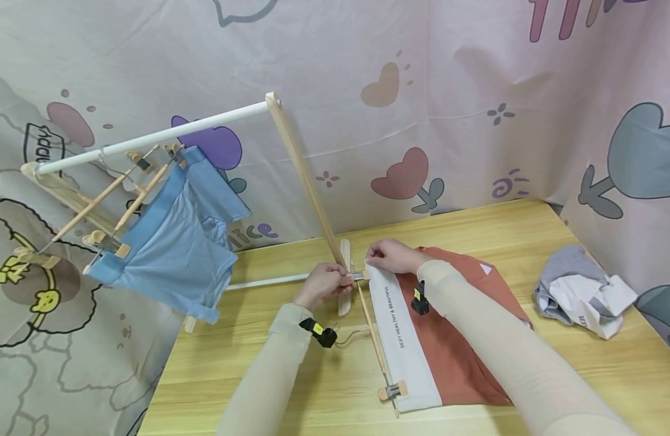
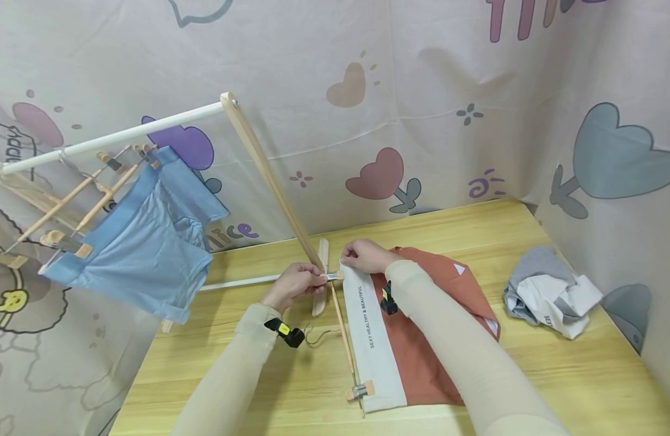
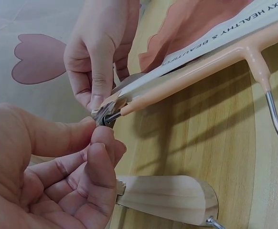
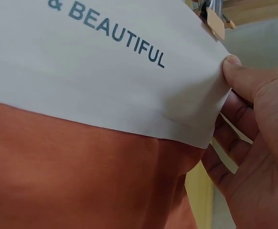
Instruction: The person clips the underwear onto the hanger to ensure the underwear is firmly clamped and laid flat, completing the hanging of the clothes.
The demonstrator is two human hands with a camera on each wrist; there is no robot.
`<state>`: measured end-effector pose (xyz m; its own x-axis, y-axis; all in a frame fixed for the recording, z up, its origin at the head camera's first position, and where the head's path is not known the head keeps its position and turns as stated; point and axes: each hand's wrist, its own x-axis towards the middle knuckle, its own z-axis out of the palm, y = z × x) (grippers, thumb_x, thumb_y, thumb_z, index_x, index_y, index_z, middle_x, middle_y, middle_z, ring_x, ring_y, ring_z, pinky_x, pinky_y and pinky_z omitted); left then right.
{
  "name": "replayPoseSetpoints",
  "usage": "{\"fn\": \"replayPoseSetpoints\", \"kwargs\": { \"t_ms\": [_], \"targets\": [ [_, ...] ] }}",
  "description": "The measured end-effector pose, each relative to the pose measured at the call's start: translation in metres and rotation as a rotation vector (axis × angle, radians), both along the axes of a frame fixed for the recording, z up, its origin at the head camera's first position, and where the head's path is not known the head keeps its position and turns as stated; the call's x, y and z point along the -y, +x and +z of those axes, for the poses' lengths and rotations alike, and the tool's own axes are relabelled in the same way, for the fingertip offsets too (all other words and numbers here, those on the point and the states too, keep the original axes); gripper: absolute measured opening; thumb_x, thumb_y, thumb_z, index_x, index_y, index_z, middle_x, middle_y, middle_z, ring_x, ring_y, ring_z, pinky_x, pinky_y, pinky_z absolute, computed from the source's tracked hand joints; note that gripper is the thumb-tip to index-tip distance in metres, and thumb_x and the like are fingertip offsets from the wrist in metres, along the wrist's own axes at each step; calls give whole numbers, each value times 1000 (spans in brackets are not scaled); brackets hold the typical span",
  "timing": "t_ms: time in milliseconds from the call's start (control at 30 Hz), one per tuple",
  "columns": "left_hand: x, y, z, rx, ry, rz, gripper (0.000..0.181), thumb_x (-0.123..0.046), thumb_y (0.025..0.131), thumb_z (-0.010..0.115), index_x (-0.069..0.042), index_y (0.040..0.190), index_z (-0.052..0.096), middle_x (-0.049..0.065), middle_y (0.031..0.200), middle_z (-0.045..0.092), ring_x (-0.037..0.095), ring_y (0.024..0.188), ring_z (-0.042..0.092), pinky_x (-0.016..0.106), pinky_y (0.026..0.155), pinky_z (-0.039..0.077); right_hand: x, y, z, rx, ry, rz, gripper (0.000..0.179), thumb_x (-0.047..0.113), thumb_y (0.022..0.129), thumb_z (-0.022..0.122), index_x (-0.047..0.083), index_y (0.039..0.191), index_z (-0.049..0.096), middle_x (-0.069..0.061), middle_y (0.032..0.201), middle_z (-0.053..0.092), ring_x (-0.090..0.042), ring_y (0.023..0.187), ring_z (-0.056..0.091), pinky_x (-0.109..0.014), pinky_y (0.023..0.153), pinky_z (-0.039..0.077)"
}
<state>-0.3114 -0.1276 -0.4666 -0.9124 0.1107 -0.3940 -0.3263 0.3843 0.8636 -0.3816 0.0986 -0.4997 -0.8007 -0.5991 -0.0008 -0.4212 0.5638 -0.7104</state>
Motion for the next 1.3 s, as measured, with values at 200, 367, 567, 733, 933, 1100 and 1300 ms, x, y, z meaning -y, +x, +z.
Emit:
{"fn": "replayPoseSetpoints", "kwargs": {
  "t_ms": [200, 367, 567, 733, 933, 1100, 1300],
  "targets": [
    [-1, 1, 3, -10, -23, 10, 4, -3, 99, 71, 1, 100, 70, 17, 100, 78, 12, 78, 69, 22, 75, 59, 0, -2, -1, 1, 6, 4, 18, 24, 109, 66, 9, 108, 74, -3, 95, 70, -14, 83, 58, -29, 79, 49],
    [-3, 1, 2, -14, -41, -2, 5, -4, 100, 71, -2, 96, 69, 13, 96, 77, 14, 79, 69, 23, 74, 58, -1, -1, 1, 9, 11, -4, 18, 24, 108, 67, 8, 109, 75, -3, 98, 71, -15, 86, 59, -29, 81, 50],
    [-3, 2, 2, -26, -47, 19, 4, -4, 99, 71, -1, 95, 70, 15, 98, 77, 14, 79, 71, 24, 74, 59, -1, 1, 5, 20, 4, -12, 18, 25, 108, 67, 9, 111, 74, -4, 102, 72, -17, 90, 60, -31, 83, 50],
    [0, 2, 3, -29, -46, 28, 6, -3, 99, 72, 3, 100, 72, 16, 101, 77, 13, 78, 70, 26, 78, 61, -3, 3, 7, 44, -5, -20, 16, 24, 107, 68, 10, 112, 74, -4, 103, 72, -18, 92, 61, -33, 85, 51],
    [2, 1, 2, -25, -21, 21, 4, -1, 98, 71, 2, 96, 71, 15, 97, 77, 12, 76, 69, 23, 73, 59, -4, 3, 8, 50, -31, -12, 16, 26, 106, 70, 11, 109, 74, -3, 98, 71, -16, 89, 60, -31, 82, 49],
    [5, 0, -1, -23, 14, 5, 4, 0, 98, 70, 1, 94, 72, 11, 92, 76, 13, 77, 70, 22, 73, 58, -4, 3, 9, 66, -56, 4, 17, 26, 107, 68, 10, 110, 72, -2, 96, 70, -15, 87, 59, -30, 81, 48],
    [8, -1, -4, 4, 62, 17, 8, 3, 99, 68, 8, 104, 71, 9, 92, 74, 12, 77, 69, 21, 75, 58, -8, 2, 9, 92, -104, 28, 12, 20, 109, 64, 9, 111, 68, -1, 95, 69, -16, 86, 58, -31, 82, 46]
  ]
}}
